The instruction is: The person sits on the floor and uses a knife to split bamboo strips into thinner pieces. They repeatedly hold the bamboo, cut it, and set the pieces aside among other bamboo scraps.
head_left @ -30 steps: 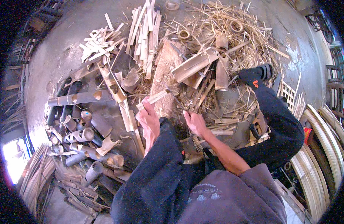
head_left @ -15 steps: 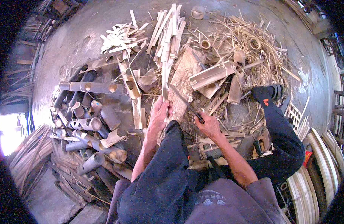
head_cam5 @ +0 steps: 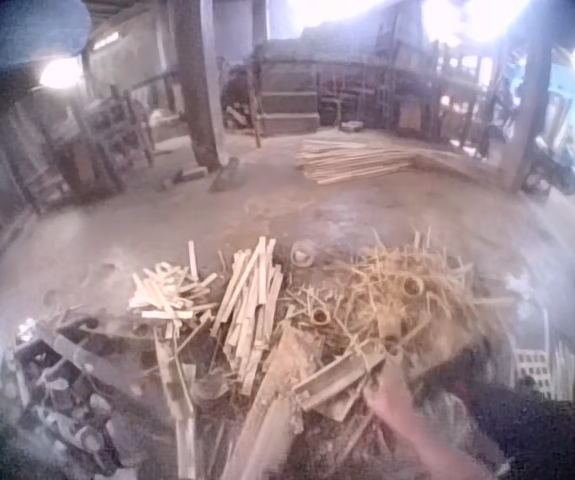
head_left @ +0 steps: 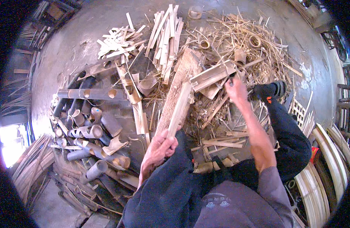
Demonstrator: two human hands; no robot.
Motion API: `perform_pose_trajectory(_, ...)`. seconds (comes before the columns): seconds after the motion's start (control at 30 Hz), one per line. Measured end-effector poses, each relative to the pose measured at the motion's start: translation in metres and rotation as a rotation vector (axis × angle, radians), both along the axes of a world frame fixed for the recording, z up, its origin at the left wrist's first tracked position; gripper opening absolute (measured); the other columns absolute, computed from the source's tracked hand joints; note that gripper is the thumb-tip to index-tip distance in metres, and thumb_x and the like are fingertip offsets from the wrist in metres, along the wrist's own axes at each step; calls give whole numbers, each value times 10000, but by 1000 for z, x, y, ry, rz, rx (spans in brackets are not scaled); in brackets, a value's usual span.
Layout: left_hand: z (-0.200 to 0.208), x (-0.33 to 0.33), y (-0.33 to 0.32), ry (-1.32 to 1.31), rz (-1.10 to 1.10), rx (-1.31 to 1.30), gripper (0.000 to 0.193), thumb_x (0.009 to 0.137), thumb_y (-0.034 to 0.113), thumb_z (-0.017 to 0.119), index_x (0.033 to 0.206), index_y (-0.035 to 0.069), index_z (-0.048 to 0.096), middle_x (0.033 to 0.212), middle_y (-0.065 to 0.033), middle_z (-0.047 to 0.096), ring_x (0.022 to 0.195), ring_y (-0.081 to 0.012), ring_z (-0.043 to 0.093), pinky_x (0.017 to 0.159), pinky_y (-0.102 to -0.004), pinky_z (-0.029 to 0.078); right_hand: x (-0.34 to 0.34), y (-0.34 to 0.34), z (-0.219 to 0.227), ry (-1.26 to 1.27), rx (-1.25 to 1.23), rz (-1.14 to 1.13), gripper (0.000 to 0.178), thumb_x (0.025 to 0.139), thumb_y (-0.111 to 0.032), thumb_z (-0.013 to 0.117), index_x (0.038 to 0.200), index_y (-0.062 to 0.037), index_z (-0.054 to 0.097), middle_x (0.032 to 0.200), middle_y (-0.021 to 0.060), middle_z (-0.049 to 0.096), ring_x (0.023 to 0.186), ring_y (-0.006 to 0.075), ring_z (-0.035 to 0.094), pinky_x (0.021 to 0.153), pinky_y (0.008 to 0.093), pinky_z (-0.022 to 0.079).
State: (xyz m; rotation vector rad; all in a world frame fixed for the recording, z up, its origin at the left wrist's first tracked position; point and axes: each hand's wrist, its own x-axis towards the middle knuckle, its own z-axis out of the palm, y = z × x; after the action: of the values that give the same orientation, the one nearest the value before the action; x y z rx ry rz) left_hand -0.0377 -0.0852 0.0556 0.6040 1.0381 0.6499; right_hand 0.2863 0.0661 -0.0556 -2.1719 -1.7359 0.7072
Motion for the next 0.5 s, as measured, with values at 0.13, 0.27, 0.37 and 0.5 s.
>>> perform_pose_trajectory(0.13,-37,7,4,-16,109,-56,222,967,145,491,1168,55,515,762,32,474,551,-36,363,461,-188,293,-43,-33,40,-44,146,249,277,835,-352,595,941,-105,661,696,181,642,649,359,644,607,472,509)
perform_pose_trajectory(0.27,-36,14,21,-4,130,-60,170,963,151,499,1109,67,520,738,37,470,547,-37,374,458,-189,293,-55,-55,24,-125,196,572,241,762,-276,664,948,-124,643,733,131,649,678,320,646,595,427,512)
perform_pose_trajectory(0.37,-28,0,17,54,61,-71,173,956,180,518,1092,75,524,714,46,458,545,-36,379,456,-191,289,-42,-37,41,-130,56,473,253,790,-312,632,979,-145,647,795,140,666,797,318,665,669,472,521)
perform_pose_trajectory(0.5,-13,10,14,127,40,20,122,970,158,479,963,56,545,691,33,443,518,-53,372,454,-212,313,-26,-26,18,-43,24,206,205,780,-282,630,885,-112,676,753,138,668,722,319,665,635,441,516)
